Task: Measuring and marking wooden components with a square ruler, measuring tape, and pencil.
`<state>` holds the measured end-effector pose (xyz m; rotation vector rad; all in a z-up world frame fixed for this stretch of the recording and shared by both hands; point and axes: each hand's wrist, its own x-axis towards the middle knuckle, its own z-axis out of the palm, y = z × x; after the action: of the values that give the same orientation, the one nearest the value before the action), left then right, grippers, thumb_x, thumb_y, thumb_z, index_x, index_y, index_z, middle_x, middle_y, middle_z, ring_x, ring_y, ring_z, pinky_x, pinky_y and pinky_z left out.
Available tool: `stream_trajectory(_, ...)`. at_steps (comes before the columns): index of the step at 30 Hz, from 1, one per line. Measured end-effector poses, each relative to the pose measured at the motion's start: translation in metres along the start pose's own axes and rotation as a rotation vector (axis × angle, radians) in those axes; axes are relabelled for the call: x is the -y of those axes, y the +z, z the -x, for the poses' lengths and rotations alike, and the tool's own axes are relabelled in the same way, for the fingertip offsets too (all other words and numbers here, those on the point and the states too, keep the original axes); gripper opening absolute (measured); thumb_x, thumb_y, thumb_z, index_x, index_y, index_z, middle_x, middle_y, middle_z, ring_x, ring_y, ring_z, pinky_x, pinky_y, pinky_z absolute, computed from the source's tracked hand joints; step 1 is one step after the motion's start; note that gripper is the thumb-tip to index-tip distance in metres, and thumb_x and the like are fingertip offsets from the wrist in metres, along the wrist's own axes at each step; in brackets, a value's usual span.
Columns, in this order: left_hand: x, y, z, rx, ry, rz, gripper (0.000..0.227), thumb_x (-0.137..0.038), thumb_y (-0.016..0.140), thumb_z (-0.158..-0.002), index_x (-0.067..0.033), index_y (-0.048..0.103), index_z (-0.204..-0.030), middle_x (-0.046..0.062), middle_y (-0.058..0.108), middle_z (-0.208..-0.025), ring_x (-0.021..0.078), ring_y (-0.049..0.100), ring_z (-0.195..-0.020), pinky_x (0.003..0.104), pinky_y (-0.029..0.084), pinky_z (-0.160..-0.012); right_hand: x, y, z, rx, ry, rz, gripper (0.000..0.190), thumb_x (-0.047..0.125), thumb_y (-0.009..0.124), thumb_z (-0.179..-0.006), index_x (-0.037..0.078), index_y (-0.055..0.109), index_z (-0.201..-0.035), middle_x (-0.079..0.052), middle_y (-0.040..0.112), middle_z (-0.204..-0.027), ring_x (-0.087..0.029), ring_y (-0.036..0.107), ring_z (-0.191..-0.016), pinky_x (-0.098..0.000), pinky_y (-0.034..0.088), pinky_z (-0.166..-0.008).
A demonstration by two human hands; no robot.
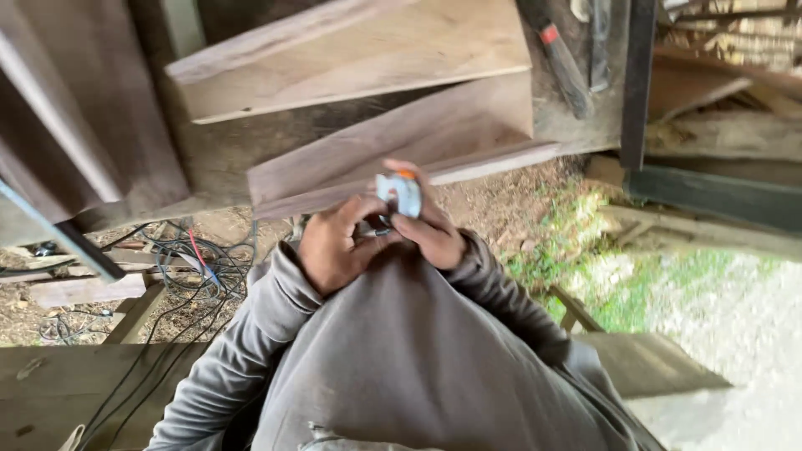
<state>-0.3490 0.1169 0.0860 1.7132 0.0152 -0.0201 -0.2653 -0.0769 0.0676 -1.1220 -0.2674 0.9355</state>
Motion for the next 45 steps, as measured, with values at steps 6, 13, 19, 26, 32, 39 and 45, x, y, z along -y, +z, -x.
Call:
stream_trajectory(6,0.003,0.013,-0.024,-0.115,-0.185,-0.224,0.034,-0.014,0.084,-0.083,-0.0068,0.067,-0.112,0.012,0.074,-0.099,0.0208,0.075,-0.083,0.033,0.06,-0.071,0.032,-0.035,-0.035,0.2,-0.133,0.523,0.073,0.012,0.063,-0.097,0.003,0.028,-0.16,-0.012,0.046,-0.144,-0.02,0.05,-0.128,-0.0363,0.04,-0.117)
stream_trajectory(13,0.007,0.019,-0.038,-0.244,-0.344,0.037,0.043,-0.015,0.079,-0.086,-0.004,0.061,-0.123,0.009,0.073,-0.092,0.0136,0.066,-0.075,0.027,0.055,-0.068,0.061,-0.058,-0.064,0.275,0.016,0.934,0.093,0.049,0.081,-0.08,0.012,0.038,-0.155,-0.012,0.068,-0.111,-0.025,0.072,-0.095,-0.0387,0.062,-0.085)
stream_trajectory(19,0.025,0.019,-0.032,-0.172,-0.581,0.044,0.015,-0.012,0.077,-0.09,-0.0034,0.072,-0.102,0.0,0.074,-0.082,0.0075,0.062,-0.073,0.024,0.053,-0.066,0.056,-0.083,-0.078,0.463,-0.032,1.014,0.104,0.073,0.076,-0.072,0.009,0.041,-0.145,-0.018,0.07,-0.11,-0.032,0.074,-0.1,-0.0441,0.06,-0.082)
stream_trajectory(26,0.034,-0.038,-0.006,-0.227,-0.576,0.28,0.008,-0.006,0.072,-0.091,-0.0054,0.067,-0.098,-0.003,0.063,-0.081,0.0041,0.048,-0.065,0.021,0.039,-0.055,0.095,-0.216,-0.078,0.448,-0.097,1.197,0.019,0.028,0.064,-0.099,0.01,0.068,-0.103,-0.003,0.066,-0.079,-0.016,0.063,-0.063,-0.0351,0.056,-0.057)
stream_trajectory(32,0.07,-0.092,0.018,-0.251,-0.741,-0.288,0.014,-0.015,0.071,-0.099,-0.0067,0.074,-0.11,0.005,0.07,-0.083,0.0086,0.058,-0.072,0.025,0.046,-0.063,0.129,-0.332,-0.048,0.273,0.272,1.48,0.02,0.025,0.056,-0.096,0.012,0.071,-0.1,-0.005,0.068,-0.088,-0.024,0.066,-0.074,-0.0423,0.055,-0.073)
stream_trajectory(39,0.121,-0.083,0.037,-0.103,-0.656,-0.863,0.024,-0.033,0.075,-0.091,-0.018,0.081,-0.108,0.007,0.074,-0.106,0.0267,0.07,-0.086,0.039,0.056,-0.079,0.112,-0.332,-0.032,0.234,0.461,1.566,0.022,0.029,0.055,-0.093,0.013,0.07,-0.093,-0.007,0.074,-0.098,-0.029,0.071,-0.087,-0.0468,0.055,-0.083)
stream_trajectory(45,0.116,-0.076,0.026,-0.129,-0.858,-0.868,0.022,-0.034,0.076,-0.09,-0.0217,0.081,-0.108,0.009,0.077,-0.105,0.0326,0.073,-0.092,0.043,0.056,-0.082,0.101,-0.321,-0.032,0.168,0.552,1.683,0.021,0.028,0.055,-0.092,0.018,0.074,-0.09,-0.011,0.072,-0.101,-0.035,0.069,-0.096,-0.0515,0.053,-0.087)
